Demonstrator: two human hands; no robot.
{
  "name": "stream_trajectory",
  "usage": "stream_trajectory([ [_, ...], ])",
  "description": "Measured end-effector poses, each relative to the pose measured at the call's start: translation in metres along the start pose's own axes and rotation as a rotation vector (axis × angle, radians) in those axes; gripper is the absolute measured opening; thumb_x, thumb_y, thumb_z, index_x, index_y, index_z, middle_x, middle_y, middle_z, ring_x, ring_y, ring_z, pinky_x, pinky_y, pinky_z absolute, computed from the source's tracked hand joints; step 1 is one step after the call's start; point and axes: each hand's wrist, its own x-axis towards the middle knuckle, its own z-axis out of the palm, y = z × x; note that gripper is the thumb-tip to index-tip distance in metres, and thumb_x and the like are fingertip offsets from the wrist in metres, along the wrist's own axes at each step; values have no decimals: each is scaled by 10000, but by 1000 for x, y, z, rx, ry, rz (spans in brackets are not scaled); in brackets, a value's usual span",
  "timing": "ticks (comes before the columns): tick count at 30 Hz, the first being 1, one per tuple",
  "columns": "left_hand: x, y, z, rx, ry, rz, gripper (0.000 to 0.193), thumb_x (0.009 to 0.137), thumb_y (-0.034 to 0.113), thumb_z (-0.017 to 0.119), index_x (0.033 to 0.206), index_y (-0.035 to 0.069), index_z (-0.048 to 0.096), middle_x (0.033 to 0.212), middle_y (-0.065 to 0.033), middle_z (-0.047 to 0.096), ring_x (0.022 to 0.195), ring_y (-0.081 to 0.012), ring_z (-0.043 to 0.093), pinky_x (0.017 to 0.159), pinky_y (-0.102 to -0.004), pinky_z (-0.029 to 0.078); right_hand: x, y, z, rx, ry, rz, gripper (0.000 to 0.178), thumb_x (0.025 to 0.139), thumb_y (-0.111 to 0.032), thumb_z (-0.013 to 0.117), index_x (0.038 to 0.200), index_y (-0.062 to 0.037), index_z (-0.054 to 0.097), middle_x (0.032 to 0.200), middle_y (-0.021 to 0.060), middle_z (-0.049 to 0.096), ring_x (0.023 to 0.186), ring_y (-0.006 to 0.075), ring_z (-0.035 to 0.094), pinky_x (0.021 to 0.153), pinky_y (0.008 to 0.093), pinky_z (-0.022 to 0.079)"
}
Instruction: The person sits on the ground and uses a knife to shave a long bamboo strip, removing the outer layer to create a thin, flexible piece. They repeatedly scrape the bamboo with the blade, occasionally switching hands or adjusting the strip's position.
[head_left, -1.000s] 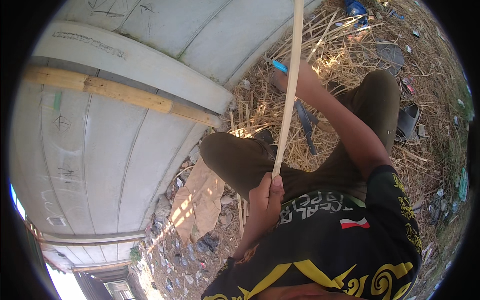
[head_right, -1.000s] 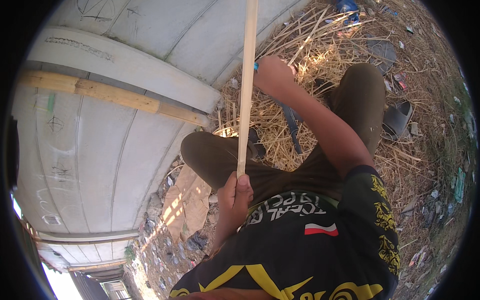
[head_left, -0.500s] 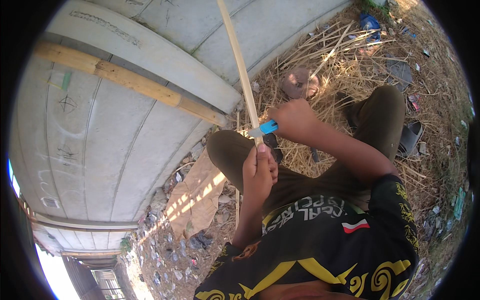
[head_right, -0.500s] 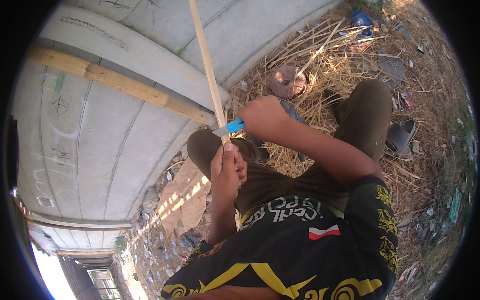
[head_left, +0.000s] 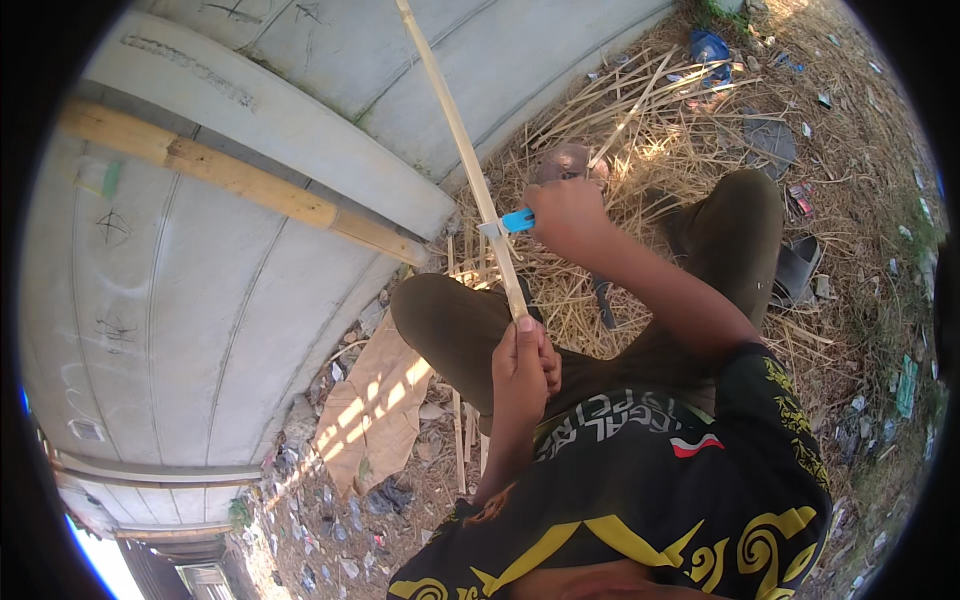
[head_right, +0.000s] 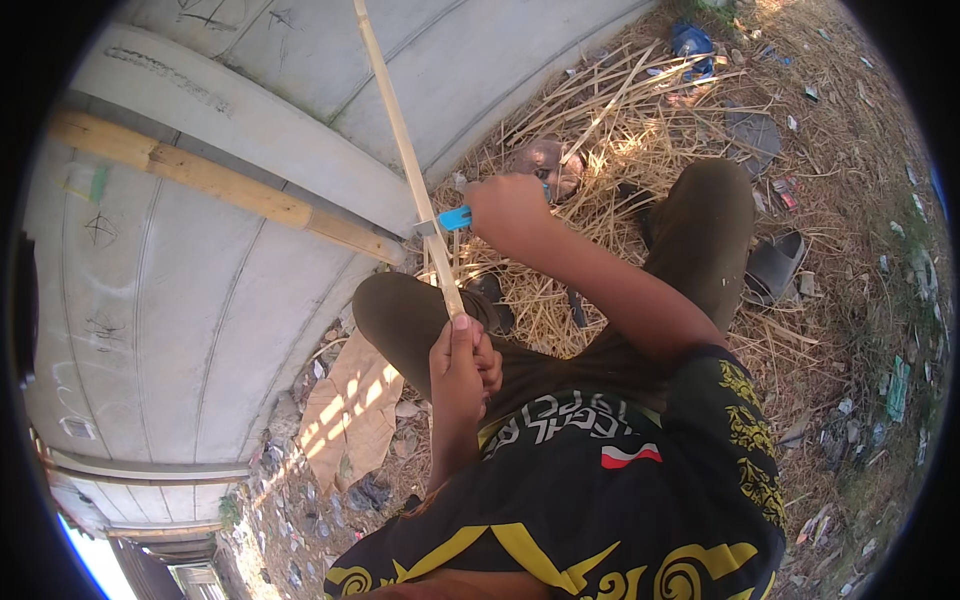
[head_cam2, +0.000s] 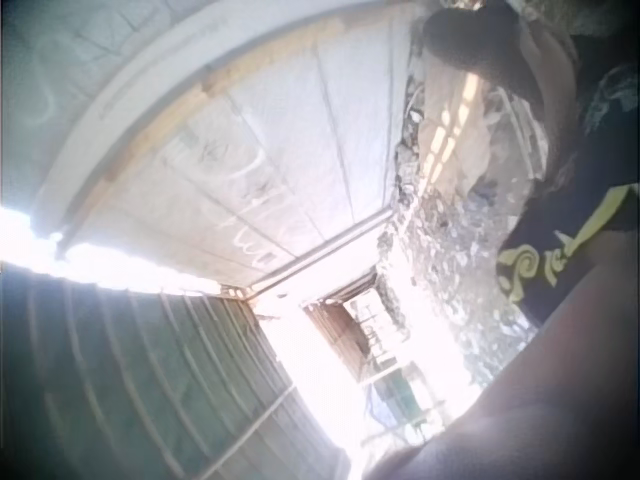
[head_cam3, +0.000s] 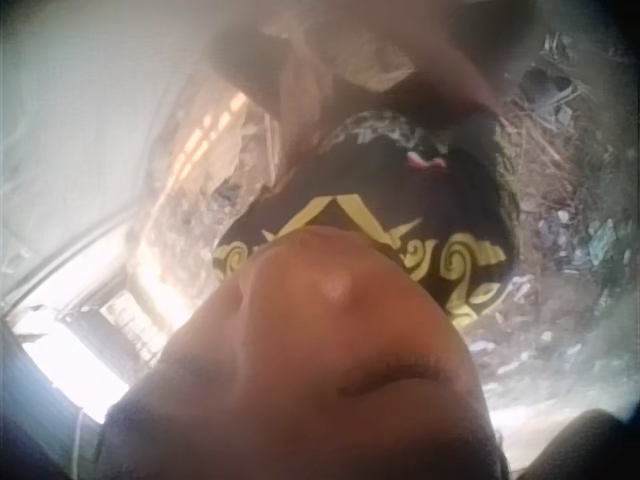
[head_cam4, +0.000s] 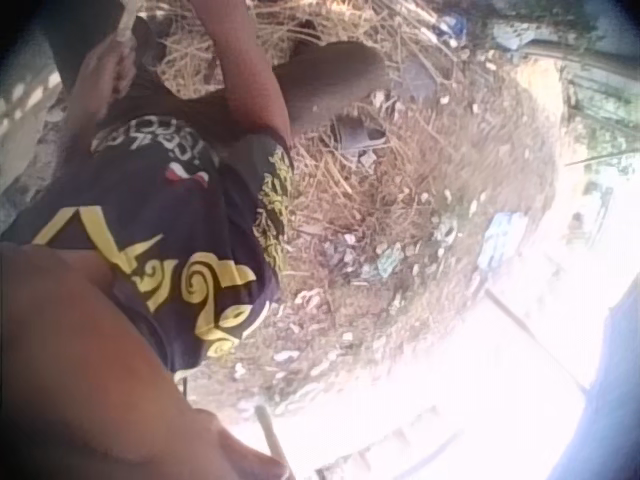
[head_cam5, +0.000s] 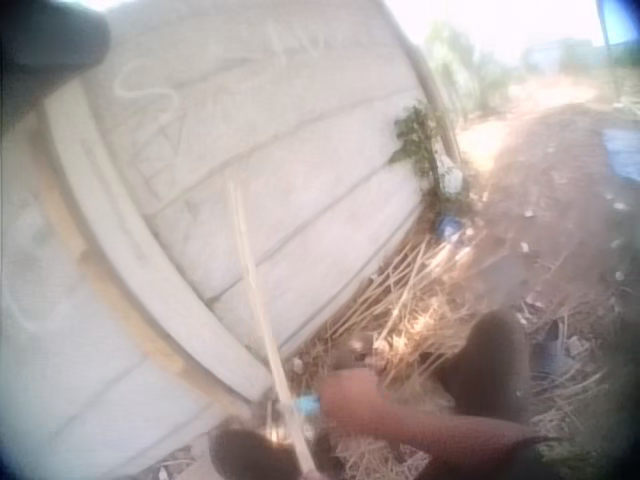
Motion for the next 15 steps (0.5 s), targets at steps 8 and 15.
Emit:
stream_trajectory([
  [8,-4,-22,4,46,-97,-65,343,1115,346,397,862,114,407,594,48,275,443,-43,265,375,-237,196,7,48,8,-125,167,48,133,818,-187,643,822,-94,738,726,132,693,708,312,717,664,456,570],
  [15,-10,-5,-19,92,-90,-80,356,1117,334,405,869,82,442,623,45,330,463,-43,330,406,-227,255,7,21,-12,-47,-87,85,151,791,-235,661,820,-111,742,709,117,682,681,320,700,653,442,562],
])
